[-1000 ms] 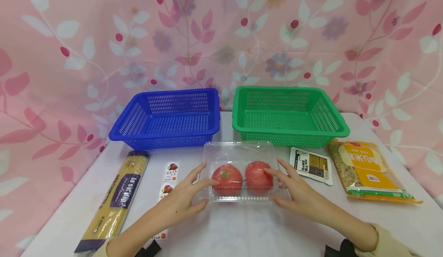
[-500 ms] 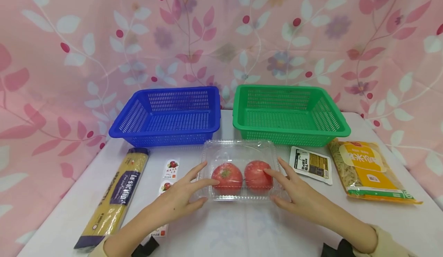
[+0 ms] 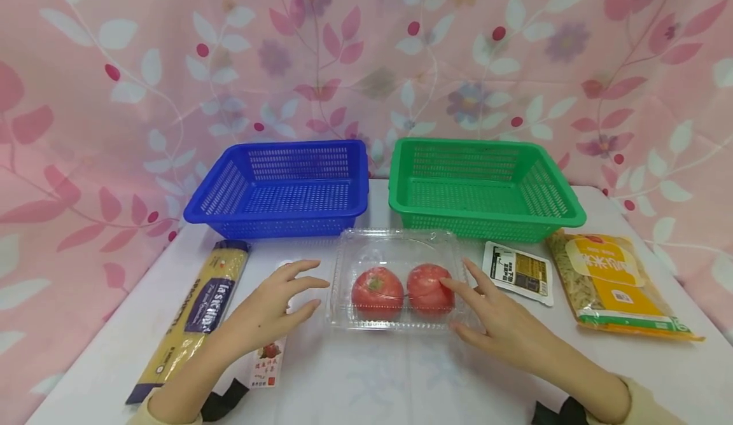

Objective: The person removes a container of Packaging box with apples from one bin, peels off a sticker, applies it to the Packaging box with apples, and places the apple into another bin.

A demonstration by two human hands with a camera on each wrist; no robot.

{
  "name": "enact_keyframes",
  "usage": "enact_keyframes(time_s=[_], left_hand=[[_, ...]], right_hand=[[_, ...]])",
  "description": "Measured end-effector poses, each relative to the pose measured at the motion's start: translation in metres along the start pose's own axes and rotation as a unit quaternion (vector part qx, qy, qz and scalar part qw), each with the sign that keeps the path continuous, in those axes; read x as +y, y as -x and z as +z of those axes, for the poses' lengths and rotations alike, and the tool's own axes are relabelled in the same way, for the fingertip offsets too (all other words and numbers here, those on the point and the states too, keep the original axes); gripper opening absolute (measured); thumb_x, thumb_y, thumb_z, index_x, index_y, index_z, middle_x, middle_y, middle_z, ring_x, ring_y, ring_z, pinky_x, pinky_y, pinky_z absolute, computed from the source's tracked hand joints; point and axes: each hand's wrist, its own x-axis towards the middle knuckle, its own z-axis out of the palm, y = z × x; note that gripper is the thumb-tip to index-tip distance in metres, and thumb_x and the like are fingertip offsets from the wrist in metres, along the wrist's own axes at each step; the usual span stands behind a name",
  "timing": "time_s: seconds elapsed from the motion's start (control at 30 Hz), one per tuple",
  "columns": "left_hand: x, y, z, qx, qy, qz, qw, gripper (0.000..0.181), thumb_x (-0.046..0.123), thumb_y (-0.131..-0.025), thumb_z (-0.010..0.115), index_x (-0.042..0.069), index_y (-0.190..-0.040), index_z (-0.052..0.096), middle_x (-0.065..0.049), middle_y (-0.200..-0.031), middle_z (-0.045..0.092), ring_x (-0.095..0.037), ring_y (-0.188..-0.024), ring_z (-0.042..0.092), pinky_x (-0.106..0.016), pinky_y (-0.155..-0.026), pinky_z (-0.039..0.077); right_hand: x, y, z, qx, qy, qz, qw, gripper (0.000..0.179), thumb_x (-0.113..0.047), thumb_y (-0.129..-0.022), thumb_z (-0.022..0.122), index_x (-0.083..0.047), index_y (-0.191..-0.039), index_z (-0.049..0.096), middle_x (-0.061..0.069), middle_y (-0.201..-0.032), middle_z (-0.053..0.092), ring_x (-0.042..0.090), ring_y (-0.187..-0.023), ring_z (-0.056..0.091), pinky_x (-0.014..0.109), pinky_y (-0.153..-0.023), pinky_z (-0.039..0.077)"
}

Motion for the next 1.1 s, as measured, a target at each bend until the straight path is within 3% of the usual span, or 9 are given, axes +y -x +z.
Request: enact_keyframes(time_s=[0.2,0.4,0.5,0.63,0.8,0.97,1.1], left_hand=[[-0.014,0.008,-0.008,-0.013,-0.014,-0.065,0.9977,0.026,0.022,-0.086,0.064,0.015,-0.111,0.065,-0.008,-0.122,0.057,-0.03,-0.113,0.051,-0.049,-0.09,0.043],[-0.026,0.011,-0.007,-0.064,-0.005,-0.107,0.9922,0.025,0.022,-0.087,0.063,0.011,-0.109,0.065,-0.006,-0.113,0.062,-0.029,-0.112,0.052,-0.049,-0.091,0.042],[-0.033,0.013,-0.004,-0.065,-0.015,-0.105,0.9923,0.028,0.021,-0.085,0.064,0.009,-0.11,0.064,-0.009,-0.115,0.06,-0.03,-0.112,0.052,-0.048,-0.091,0.042],[-0.04,0.012,-0.003,-0.084,-0.052,-0.129,0.9867,0.043,0.024,-0.082,0.067,0.005,-0.12,0.058,-0.018,-0.122,0.053,-0.037,-0.113,0.048,-0.053,-0.09,0.041],[-0.05,0.01,-0.003,-0.147,-0.068,-0.196,0.9671,0.071,0.034,-0.077,0.072,0.003,-0.134,0.043,-0.031,-0.136,0.035,-0.05,-0.121,0.033,-0.064,-0.09,0.033],[-0.059,0.011,0.001,-0.183,-0.025,-0.187,0.9649,0.088,0.039,-0.075,0.073,-0.003,-0.139,0.031,-0.035,-0.142,0.017,-0.052,-0.127,0.02,-0.063,-0.097,0.024],[-0.06,0.011,0.005,-0.217,-0.022,-0.189,0.9574,0.088,0.041,-0.075,0.072,-0.003,-0.14,0.03,-0.032,-0.144,0.017,-0.05,-0.13,0.015,-0.064,-0.098,0.021]], right_hand=[[-0.001,-0.006,-0.004,0.041,0.026,-0.035,0.9982,0.066,-0.03,-0.074,0.073,-0.016,-0.133,0.046,0.024,-0.143,0.024,0.044,-0.12,0.032,0.063,-0.083,0.04],[-0.011,-0.021,-0.007,0.072,0.014,-0.06,0.9955,0.059,-0.03,-0.077,0.071,-0.014,-0.13,0.049,0.02,-0.143,0.028,0.037,-0.122,0.03,0.062,-0.089,0.035],[-0.019,-0.03,-0.008,0.084,0.016,-0.084,0.9928,0.052,-0.035,-0.083,0.065,-0.012,-0.127,0.051,0.019,-0.141,0.031,0.034,-0.123,0.031,0.06,-0.09,0.036],[-0.03,-0.043,-0.008,0.112,0.02,-0.124,0.9858,0.05,-0.043,-0.091,0.05,-0.01,-0.129,0.05,0.018,-0.141,0.032,0.036,-0.124,0.031,0.059,-0.093,0.034],[-0.04,-0.054,-0.009,0.141,0.018,-0.154,0.9777,0.054,-0.045,-0.094,0.037,-0.01,-0.133,0.045,0.019,-0.142,0.029,0.038,-0.125,0.03,0.058,-0.097,0.028],[-0.045,-0.056,-0.006,0.123,0.011,-0.165,0.9786,0.053,-0.039,-0.092,0.047,-0.01,-0.136,0.041,0.018,-0.145,0.025,0.033,-0.124,0.03,0.053,-0.098,0.031],[-0.047,-0.055,-0.002,0.101,0.007,-0.163,0.9814,0.058,-0.031,-0.087,0.056,-0.012,-0.139,0.038,0.016,-0.148,0.02,0.03,-0.124,0.03,0.05,-0.097,0.034]])
